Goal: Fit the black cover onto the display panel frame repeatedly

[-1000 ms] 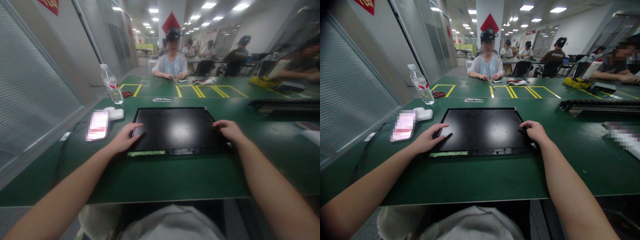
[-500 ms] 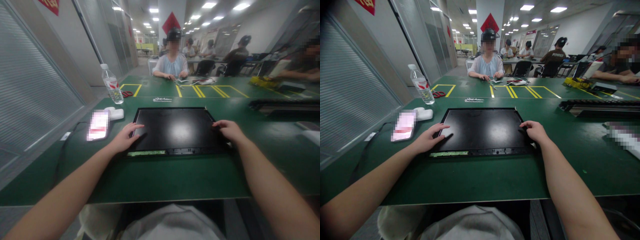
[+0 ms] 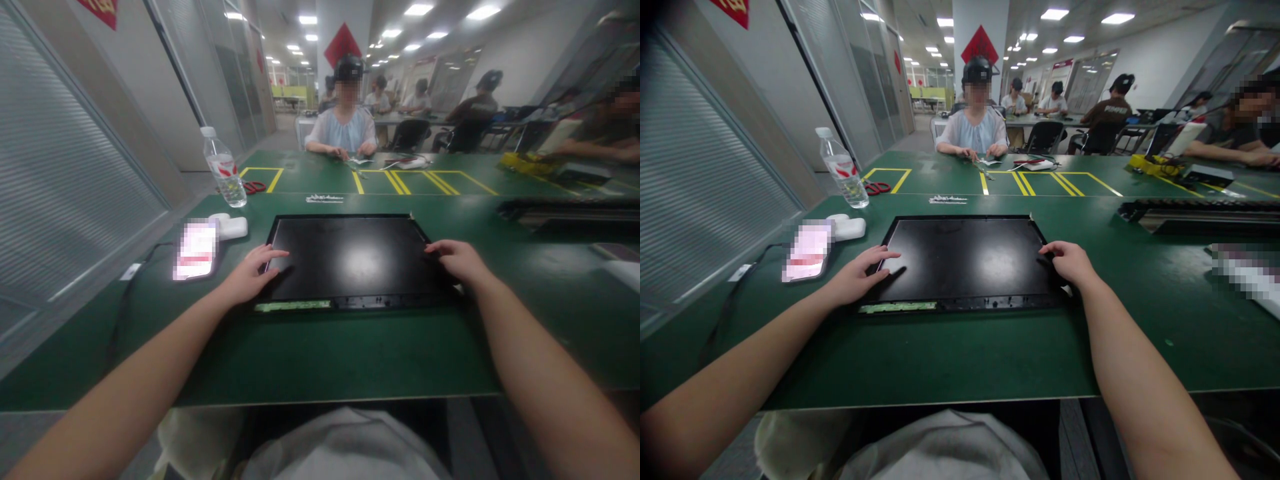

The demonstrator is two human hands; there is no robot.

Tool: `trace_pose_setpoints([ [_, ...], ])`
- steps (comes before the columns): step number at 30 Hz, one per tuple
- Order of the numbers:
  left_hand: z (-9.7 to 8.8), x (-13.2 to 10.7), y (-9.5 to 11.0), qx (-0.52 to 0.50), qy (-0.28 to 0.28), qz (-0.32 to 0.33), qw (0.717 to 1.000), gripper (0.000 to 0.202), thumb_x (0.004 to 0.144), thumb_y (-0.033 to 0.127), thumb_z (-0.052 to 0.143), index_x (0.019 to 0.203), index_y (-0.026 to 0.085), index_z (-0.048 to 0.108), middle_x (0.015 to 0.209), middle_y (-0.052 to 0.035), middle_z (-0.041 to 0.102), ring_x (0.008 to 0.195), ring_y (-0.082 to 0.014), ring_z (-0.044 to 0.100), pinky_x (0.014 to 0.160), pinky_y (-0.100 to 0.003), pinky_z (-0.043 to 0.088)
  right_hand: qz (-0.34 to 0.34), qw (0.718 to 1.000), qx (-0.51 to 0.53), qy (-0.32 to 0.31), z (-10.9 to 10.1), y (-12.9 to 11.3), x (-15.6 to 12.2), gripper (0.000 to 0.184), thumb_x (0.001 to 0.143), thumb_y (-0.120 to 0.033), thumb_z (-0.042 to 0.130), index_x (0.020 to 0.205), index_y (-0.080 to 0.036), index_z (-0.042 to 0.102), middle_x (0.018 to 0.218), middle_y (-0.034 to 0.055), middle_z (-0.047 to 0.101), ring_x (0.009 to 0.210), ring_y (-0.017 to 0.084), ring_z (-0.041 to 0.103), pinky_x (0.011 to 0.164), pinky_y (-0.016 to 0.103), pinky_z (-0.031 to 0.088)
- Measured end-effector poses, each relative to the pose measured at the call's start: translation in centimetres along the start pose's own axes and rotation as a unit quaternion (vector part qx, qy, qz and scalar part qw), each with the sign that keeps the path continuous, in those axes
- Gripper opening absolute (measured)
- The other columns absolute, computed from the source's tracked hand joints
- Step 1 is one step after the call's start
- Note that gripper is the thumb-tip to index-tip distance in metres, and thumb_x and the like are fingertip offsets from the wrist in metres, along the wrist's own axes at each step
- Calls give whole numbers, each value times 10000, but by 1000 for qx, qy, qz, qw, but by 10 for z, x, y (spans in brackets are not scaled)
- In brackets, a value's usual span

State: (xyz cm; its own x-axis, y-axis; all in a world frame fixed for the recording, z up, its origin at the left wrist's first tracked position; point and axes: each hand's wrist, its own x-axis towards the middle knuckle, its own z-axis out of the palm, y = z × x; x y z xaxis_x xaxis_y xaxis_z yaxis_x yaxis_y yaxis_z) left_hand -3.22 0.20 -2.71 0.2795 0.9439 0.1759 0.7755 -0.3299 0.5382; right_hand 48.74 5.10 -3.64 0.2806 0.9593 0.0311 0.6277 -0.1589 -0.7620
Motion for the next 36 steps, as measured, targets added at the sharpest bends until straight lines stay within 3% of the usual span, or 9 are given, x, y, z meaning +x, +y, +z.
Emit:
trace_pose_setpoints([
  [4, 0, 0, 5, 5, -2, 13, 1000, 495, 958, 437, 569, 1383, 233, 717, 1739, -154, 401, 1581, -392, 419, 1280, -595, 333, -8, 1000, 0, 0, 0, 0, 0, 484, 577, 56, 576, 894, -204, 831, 852, 41, 781, 764, 179, 680, 712, 261, 515],
  [12, -4, 1, 4, 42, 6, -38, 998, 628, 912, 529, 591, 1423, 174, 673, 1679, -213, 456, 1553, -415, 450, 1280, -587, 332, 14, 1000, -7, -1, -2, -9, -6, 507, 572, 62, 562, 902, -210, 833, 899, 33, 791, 737, 161, 662, 678, 249, 492],
  [16, -5, 2, 2, 68, 13, -80, 994, 736, 873, 598, 609, 1464, 161, 633, 1596, -210, 578, 1525, -434, 476, 1258, -603, 359, 14, 1000, -7, 5, -2, -10, -7, 496, 571, 49, 571, 908, -200, 835, 856, 33, 773, 723, 161, 644, 641, 242, 471],
  [23, -8, 0, 1, 39, 3, -60, 997, 695, 886, 602, 613, 1449, 196, 656, 1544, -172, 655, 1419, -405, 598, 1195, -555, 455, -10, 999, 24, 19, 1, -3, -3, 428, 552, 14, 582, 838, -205, 813, 777, 32, 730, 736, 178, 632, 643, 258, 481],
  [29, -6, 0, -5, 24, 8, -60, 998, 702, 885, 630, 633, 1443, 206, 673, 1591, -183, 616, 1514, -399, 514, 1241, -574, 390, -30, 997, 63, 22, 4, -2, -1, 241, 560, -37, 652, 718, -206, 719, 757, 35, 723, 753, 191, 634, 677, 276, 511],
  [36, -6, 0, -1, 31, -2, -55, 998, 714, 906, 636, 592, 1451, 182, 664, 1596, -199, 604, 1544, -404, 476, 1263, -575, 361, -32, 998, 50, 29, 5, -5, -2, 287, 548, 10, 574, 707, -192, 701, 826, 25, 743, 755, 159, 621, 754, 276, 490],
])
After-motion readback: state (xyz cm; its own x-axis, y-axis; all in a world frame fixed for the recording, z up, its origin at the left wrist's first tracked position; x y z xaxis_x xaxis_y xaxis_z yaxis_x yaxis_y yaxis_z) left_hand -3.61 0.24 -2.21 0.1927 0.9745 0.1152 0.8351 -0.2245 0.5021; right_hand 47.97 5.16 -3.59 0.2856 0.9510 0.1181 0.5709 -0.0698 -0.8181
